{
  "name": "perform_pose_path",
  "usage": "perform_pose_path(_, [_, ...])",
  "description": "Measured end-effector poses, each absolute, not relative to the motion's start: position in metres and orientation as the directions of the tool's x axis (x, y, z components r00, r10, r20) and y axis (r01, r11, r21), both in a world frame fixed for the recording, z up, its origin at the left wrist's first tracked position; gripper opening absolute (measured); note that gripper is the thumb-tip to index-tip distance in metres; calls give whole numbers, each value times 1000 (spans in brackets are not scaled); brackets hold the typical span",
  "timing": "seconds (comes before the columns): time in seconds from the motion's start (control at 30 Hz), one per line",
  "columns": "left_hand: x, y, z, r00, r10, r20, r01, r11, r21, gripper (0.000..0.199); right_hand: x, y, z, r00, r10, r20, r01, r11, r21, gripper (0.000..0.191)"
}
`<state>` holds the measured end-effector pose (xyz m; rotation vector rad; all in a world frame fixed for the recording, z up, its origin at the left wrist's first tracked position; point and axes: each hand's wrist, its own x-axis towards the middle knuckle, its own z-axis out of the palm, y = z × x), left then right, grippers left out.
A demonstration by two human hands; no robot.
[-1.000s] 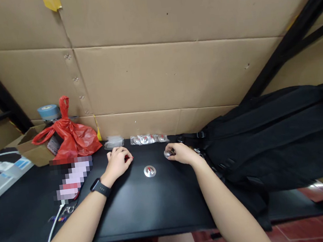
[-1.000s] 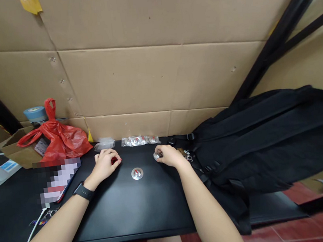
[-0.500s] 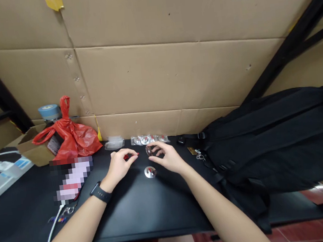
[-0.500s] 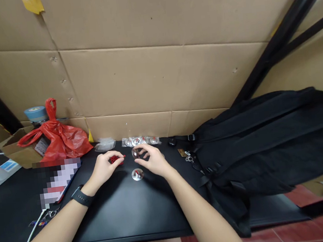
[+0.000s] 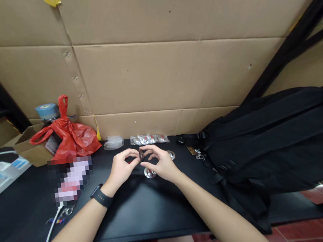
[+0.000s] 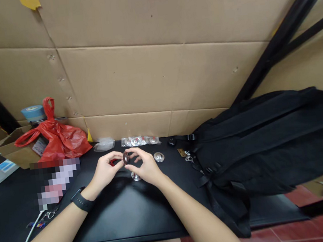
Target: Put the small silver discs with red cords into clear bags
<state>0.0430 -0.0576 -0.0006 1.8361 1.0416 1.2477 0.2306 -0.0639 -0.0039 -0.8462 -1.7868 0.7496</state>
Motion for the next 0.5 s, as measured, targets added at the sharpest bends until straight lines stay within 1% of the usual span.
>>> perform_pose_path(0.13, [44,-60,4,211,891,402,205,-443,873,21,232,-64,-4,-317,813,488,189,559,-807,49])
perform_pose_path(0.23, [43,-62,8,224,881,417,289,-469,835,21,232,-63,-5,-330,820,467,154,535,-831,50])
perform_pose_path(0.3, [42,-64,10,238,872,428,401,-490,774,19,230,-63,-7,-319,834,450,122,507,-853,50])
perform_pose_path(0.4, [42,-68,13,256,853,455,563,-514,647,17,227,-63,-10,-288,866,409,41,437,-898,49])
perform_pose_path(0.5, [41,-71,16,278,826,491,646,-538,541,13,225,-62,-13,-268,896,353,-45,355,-934,49])
